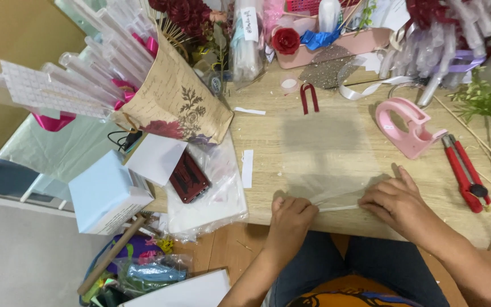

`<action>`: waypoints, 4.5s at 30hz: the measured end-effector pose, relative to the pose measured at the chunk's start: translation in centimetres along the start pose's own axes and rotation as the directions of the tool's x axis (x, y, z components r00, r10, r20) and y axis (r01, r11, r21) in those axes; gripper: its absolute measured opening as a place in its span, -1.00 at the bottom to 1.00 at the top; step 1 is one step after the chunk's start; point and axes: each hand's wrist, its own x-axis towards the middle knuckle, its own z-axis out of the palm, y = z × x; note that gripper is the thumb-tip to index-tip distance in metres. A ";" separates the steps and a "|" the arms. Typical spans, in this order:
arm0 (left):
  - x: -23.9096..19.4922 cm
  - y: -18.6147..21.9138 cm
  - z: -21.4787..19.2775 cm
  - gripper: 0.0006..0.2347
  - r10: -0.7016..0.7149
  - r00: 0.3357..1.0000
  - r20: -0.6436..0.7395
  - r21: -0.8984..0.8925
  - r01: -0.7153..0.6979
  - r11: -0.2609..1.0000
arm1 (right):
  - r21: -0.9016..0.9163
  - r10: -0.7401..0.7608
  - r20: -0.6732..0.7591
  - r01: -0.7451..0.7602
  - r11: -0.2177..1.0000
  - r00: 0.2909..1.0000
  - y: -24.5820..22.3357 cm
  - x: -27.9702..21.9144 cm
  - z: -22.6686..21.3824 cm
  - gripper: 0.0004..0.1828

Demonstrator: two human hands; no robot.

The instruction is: Assembling plastic sleeves by folding clear plastic sheets and securing them to pink plastic frames using a tape dispenser.

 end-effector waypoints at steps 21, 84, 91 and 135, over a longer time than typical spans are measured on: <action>-1.8 -2.7 0.1 -0.58 0.092 0.994 -0.052 -0.085 -0.096 0.992 | -0.070 -0.141 -0.100 0.135 0.988 0.985 -0.3 -0.8 -1.1 -0.78; 1.2 -0.9 -1.0 -0.92 -0.075 0.990 -0.119 -0.097 0.064 0.993 | -0.178 -0.030 -0.007 0.028 0.984 1.000 -2.0 0.6 -1.6 -0.84; 1.2 -0.4 -0.6 -0.95 -0.107 0.989 -0.099 -0.007 0.107 0.994 | -0.136 0.018 -0.036 -0.023 0.991 0.999 -1.2 -0.1 -0.4 -0.92; 2.0 1.3 -0.2 -0.86 0.042 0.996 -0.076 0.009 -0.041 0.999 | -0.082 -0.010 -0.015 0.009 0.997 1.000 -3.4 1.1 -0.9 -0.86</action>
